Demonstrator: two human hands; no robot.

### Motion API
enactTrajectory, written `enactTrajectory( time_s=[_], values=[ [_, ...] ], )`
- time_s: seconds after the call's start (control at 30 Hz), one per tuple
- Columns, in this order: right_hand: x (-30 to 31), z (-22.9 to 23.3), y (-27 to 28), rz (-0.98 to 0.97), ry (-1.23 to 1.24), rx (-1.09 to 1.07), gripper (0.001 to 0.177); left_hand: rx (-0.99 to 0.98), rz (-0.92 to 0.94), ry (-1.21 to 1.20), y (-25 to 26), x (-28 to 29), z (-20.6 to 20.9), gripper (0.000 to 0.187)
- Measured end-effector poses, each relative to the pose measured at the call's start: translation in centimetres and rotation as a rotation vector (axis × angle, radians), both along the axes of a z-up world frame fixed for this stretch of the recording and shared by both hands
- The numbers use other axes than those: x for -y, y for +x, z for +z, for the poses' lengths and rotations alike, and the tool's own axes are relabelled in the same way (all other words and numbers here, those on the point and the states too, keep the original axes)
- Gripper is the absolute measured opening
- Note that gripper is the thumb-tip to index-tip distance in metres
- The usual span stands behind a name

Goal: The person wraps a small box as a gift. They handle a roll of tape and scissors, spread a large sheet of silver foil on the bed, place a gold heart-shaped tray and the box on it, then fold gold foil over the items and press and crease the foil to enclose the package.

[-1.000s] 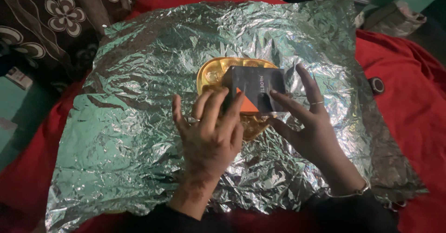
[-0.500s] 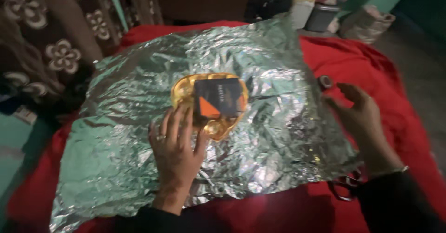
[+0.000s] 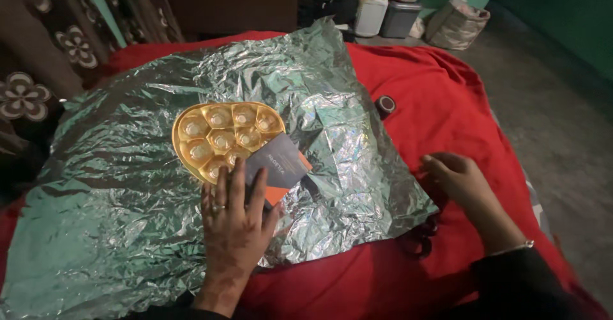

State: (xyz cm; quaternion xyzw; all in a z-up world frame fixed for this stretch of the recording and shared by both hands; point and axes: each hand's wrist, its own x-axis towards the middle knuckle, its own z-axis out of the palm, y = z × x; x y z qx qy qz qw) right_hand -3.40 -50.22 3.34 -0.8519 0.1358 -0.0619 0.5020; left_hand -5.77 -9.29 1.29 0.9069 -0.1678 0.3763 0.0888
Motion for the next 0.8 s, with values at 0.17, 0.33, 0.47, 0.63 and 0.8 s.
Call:
enactTrajectory(
  time_s=[0.17,0.33,0.47,0.63,0.8],
  values=[
    [-2.7,1.8,-0.9,-0.037,-0.144,0.238,0.030,-0.131,-0.176,-0.291,0.2,-0.2,0.7,0.079],
    [-4.6,3.4,-1.7,-0.009,-0.209,0.439,0.023,-0.157,-0.268,-0.345,1.0,-1.7,2.2,0.080],
    [-6.7,5.0,-2.7,-0.048,-0.431,0.581,0.020,-0.302,-0.279,-0.440,3.8,-4.2,4.0,0.077],
    [-11.7,6.1,-2.0,0.133,-0.425,0.613,0.023,-0.358,-0.347,-0.523,6.2,-8.0,5.1,0.075],
    [-16.8,4.2,-0.1,0.334,-0.251,0.482,0.027,-0.378,-0.405,-0.529,7.9,-9.1,4.2,0.073]
  ],
)
